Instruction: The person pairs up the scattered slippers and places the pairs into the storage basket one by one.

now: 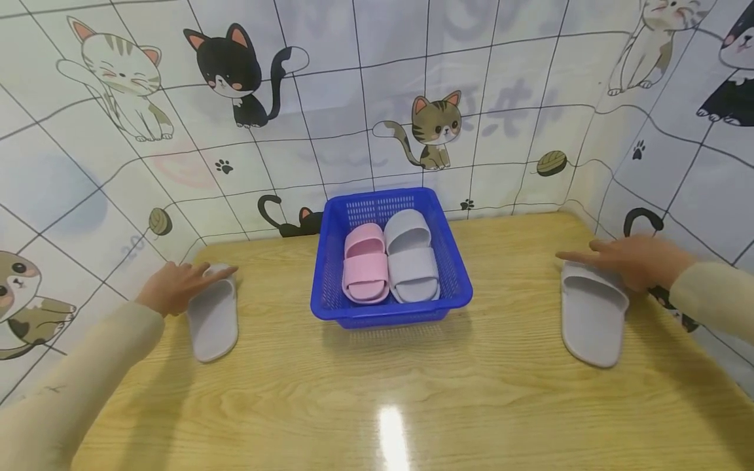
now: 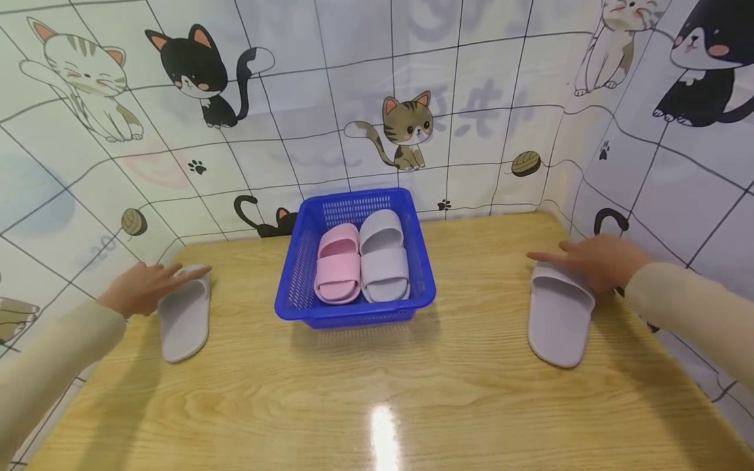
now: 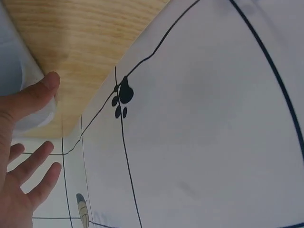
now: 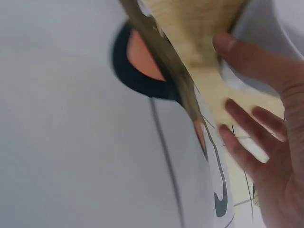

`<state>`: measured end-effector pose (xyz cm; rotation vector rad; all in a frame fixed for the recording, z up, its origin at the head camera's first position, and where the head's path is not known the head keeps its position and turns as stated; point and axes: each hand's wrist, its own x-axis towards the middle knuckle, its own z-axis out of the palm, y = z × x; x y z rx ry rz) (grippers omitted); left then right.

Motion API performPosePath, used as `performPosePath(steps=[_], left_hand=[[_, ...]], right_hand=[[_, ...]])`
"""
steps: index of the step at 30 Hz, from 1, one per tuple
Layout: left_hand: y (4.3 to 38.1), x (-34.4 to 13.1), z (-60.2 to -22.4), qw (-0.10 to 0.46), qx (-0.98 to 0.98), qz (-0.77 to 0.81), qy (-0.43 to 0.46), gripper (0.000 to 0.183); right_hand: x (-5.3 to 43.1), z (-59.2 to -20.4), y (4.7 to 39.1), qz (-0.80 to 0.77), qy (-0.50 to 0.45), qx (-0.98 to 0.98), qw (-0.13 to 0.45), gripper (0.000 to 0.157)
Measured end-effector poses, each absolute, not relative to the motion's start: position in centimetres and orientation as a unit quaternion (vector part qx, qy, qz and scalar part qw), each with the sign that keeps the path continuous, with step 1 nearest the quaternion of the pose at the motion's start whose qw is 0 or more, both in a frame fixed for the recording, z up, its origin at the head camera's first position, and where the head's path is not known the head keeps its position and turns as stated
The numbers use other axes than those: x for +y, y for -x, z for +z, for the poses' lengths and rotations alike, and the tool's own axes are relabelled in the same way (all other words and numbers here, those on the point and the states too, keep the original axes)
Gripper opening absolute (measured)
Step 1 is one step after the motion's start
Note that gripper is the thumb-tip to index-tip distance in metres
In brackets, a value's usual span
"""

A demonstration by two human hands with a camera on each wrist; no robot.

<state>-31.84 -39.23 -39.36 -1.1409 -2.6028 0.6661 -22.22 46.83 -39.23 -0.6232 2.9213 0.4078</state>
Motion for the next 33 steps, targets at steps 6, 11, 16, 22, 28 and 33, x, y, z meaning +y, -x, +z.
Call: performPosePath(steps=[6,11,16,22,28,33], left_hand=[[32.1,-40.2,-41.0,0.186,-0.855,0.251,0.414,0.116],[32.2,-40.4,-41.0,0.168,-0.850,0.281,0.413,0.124],[32.2,-40.4,-40.4,0.126,-0.862,0.271,0.410,0.126],[32.1,-40.3,-40.0,0.085,-0.871,0.263,0.405,0.121],[32.5,-40.0,-39.6,0.090,-0.869,0.260,0.412,0.115],[32.5,-39.7,-39.1,0.080,-0.873,0.259,0.404,0.113]], right_hand=[[47.1,-40.6,22.6,0.214,0.338,0.916,-0.020,0.107],[47.2,-40.7,22.3,0.223,0.362,0.904,-0.052,0.093],[46.7,-40.4,21.9,0.215,0.361,0.907,-0.041,0.088],[46.3,-40.3,22.0,0.212,0.419,0.879,-0.078,0.091],[46.2,-40.6,22.3,0.208,0.438,0.869,-0.097,0.087],[45.8,-40.5,22.6,0.193,0.411,0.888,-0.074,0.085]])
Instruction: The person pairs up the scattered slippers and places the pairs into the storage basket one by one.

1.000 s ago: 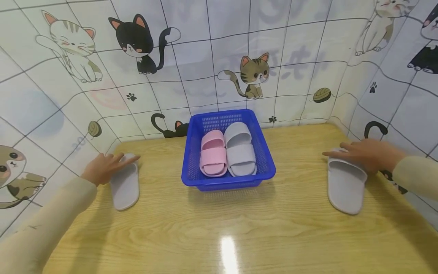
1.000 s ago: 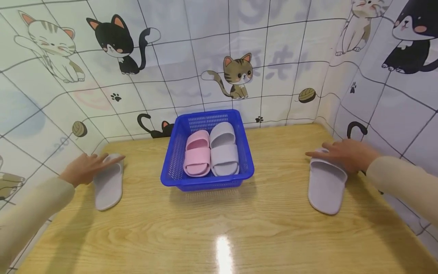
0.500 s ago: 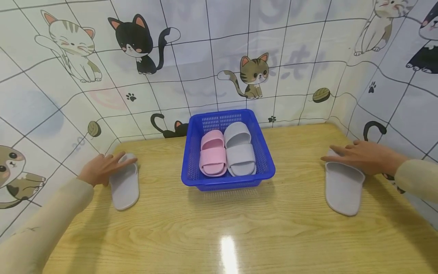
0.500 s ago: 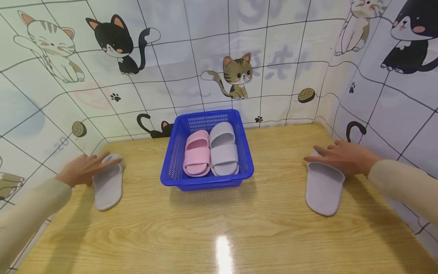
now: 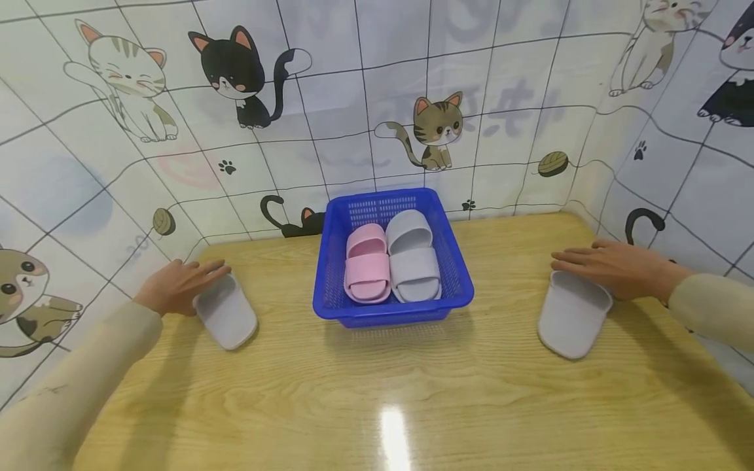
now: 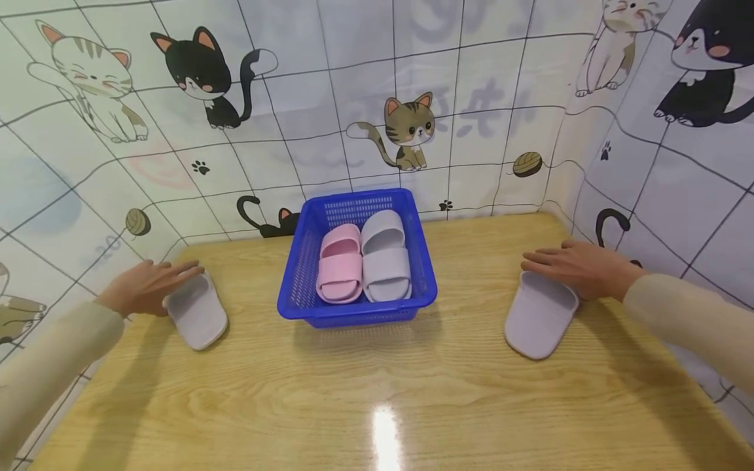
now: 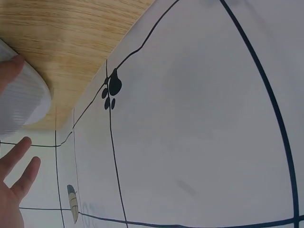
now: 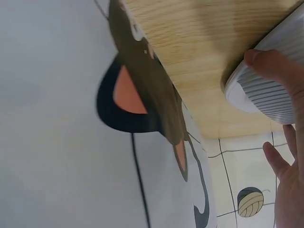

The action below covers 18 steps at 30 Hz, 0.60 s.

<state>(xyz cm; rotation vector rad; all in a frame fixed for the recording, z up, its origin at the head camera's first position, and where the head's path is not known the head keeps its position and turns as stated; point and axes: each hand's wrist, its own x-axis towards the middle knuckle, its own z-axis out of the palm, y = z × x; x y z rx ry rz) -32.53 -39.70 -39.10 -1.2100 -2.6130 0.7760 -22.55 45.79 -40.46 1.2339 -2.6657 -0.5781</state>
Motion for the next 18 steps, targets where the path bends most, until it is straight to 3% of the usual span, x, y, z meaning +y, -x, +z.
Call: performPosePath(steps=[8,18], left_hand=[[32.8,-39.0,-38.3,0.087,-0.894,0.220,0.381,0.108],[33.7,-37.0,-37.0,0.140,-0.914,0.165,0.342,0.110]], right_hand=[[44.9,-39.3,23.4,-0.130,-0.344,-0.929,0.047,0.100],[43.9,-36.3,24.7,-0.096,-0.310,-0.941,0.095,0.110]])
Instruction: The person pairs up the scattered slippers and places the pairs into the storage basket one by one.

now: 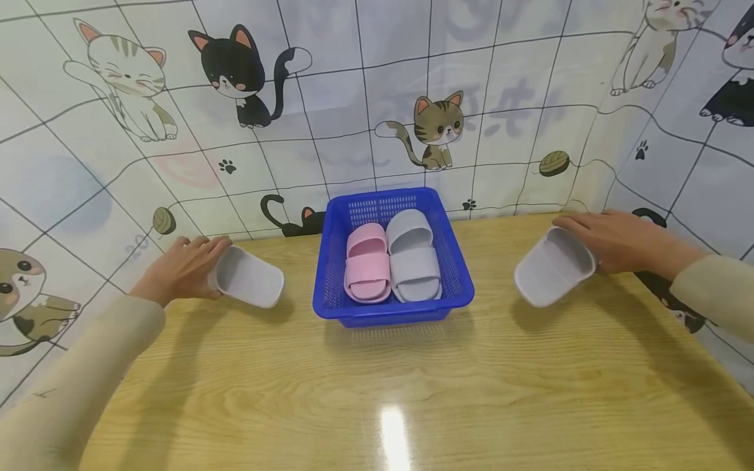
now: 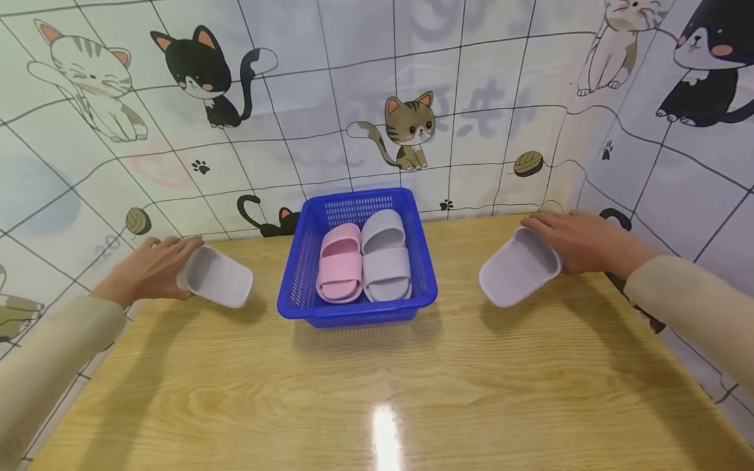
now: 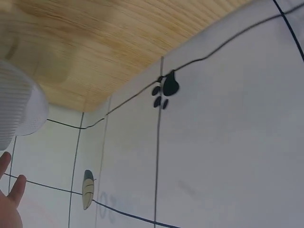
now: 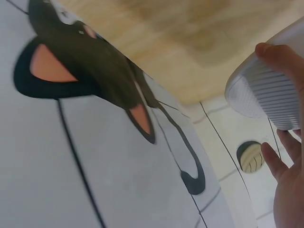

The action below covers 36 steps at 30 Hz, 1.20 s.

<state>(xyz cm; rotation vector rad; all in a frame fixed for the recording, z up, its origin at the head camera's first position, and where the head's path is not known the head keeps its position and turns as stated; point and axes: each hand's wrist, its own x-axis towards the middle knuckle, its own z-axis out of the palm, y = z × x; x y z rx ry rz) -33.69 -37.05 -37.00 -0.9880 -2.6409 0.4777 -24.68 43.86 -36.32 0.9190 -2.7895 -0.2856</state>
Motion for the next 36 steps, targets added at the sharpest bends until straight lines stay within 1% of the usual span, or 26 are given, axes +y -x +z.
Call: performPosePath(steps=[4,7,12,18,22,28,36], left_hand=[[33.7,-36.1,-37.0,0.158,-0.922,0.134,0.327,0.107],[33.4,-35.3,-37.2,0.158,-0.934,0.085,0.307,0.107],[33.2,-33.4,-37.4,0.163,-0.944,0.010,0.288,0.106],[33.1,-31.3,-36.8,0.213,-0.935,0.010,0.283,0.113],[32.7,-29.6,-36.2,0.235,-0.936,-0.005,0.262,0.113],[32.3,-27.5,-36.0,0.233,-0.943,-0.036,0.236,0.117],[31.5,-24.8,-35.8,0.239,-0.939,-0.095,0.227,0.120]], right_hand=[[43.3,-35.3,25.5,-0.057,-0.324,-0.936,0.124,0.114],[42.6,-34.7,25.9,-0.031,-0.336,-0.930,0.146,0.114],[41.1,-34.0,26.0,-0.005,-0.309,-0.939,0.149,0.117],[39.0,-33.8,25.7,0.055,-0.302,-0.935,0.176,0.116],[37.5,-33.4,25.6,0.071,-0.294,-0.934,0.188,0.117],[35.6,-32.9,25.4,0.049,-0.295,-0.932,0.202,0.117],[33.9,-32.9,24.7,0.040,-0.283,-0.930,0.231,0.116]])
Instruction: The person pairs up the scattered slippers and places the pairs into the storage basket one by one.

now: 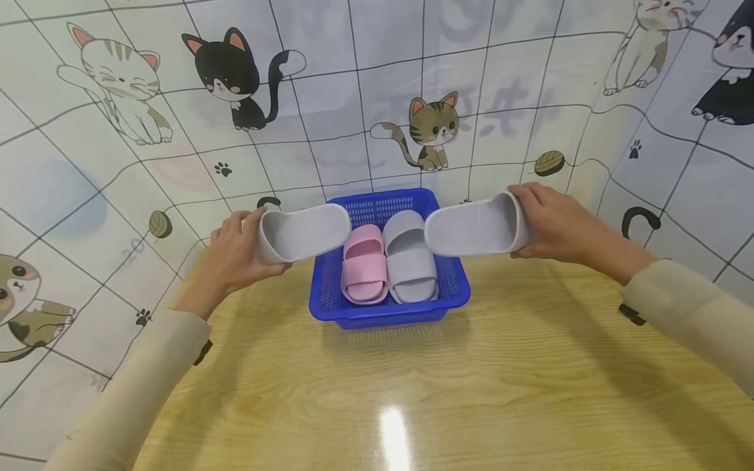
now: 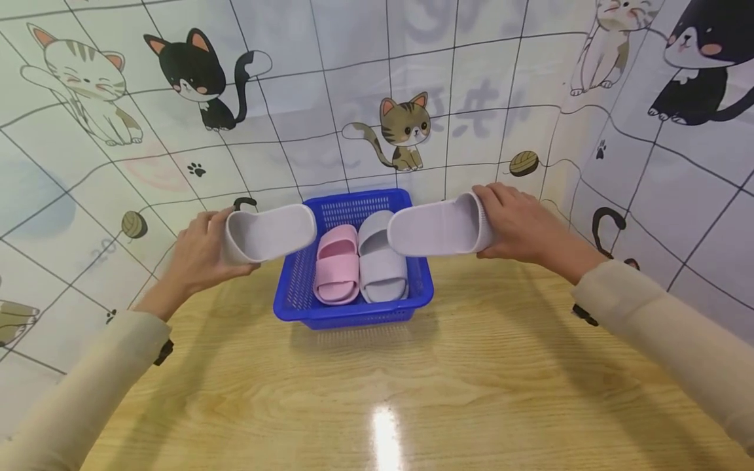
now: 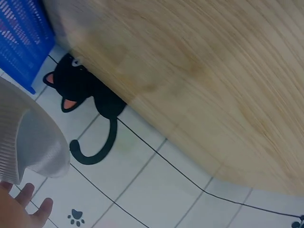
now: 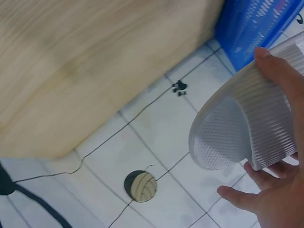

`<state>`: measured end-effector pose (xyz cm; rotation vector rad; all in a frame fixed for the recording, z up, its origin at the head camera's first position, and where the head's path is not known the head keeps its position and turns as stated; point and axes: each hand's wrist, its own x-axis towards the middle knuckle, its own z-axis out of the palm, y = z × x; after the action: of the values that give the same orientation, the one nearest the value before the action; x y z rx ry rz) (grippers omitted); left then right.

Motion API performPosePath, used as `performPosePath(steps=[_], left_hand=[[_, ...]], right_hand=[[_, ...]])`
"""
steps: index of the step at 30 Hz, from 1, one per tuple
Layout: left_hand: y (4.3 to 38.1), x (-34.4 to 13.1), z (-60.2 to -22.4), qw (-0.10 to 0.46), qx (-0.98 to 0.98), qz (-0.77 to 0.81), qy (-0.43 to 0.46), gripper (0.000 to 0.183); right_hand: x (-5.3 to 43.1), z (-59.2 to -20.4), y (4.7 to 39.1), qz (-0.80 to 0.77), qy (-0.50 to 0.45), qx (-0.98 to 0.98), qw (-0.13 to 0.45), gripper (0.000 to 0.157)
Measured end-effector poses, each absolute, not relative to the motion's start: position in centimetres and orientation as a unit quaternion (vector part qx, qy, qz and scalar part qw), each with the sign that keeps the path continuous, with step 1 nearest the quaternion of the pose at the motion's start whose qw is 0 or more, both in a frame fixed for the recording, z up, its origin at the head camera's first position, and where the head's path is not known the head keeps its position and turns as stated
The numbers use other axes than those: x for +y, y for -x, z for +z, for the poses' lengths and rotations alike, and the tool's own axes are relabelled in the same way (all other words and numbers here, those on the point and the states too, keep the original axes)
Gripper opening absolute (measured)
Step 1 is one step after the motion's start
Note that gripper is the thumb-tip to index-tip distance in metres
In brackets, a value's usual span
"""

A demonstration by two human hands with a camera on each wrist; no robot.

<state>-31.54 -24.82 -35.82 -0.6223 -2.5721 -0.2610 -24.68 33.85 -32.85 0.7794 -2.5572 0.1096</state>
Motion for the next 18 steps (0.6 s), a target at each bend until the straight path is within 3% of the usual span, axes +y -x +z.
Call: performPosePath(steps=[12,18], left_hand=[[30.8,-21.1,-36.2,0.334,-0.890,-0.173,0.257,0.121],[30.0,-19.7,-36.7,0.346,-0.882,-0.205,0.244,0.124]], right_hand=[[31.3,-33.0,24.8,0.082,-0.228,-0.943,0.226,0.117],[29.9,-33.5,24.8,0.120,-0.208,-0.943,0.231,0.117]])
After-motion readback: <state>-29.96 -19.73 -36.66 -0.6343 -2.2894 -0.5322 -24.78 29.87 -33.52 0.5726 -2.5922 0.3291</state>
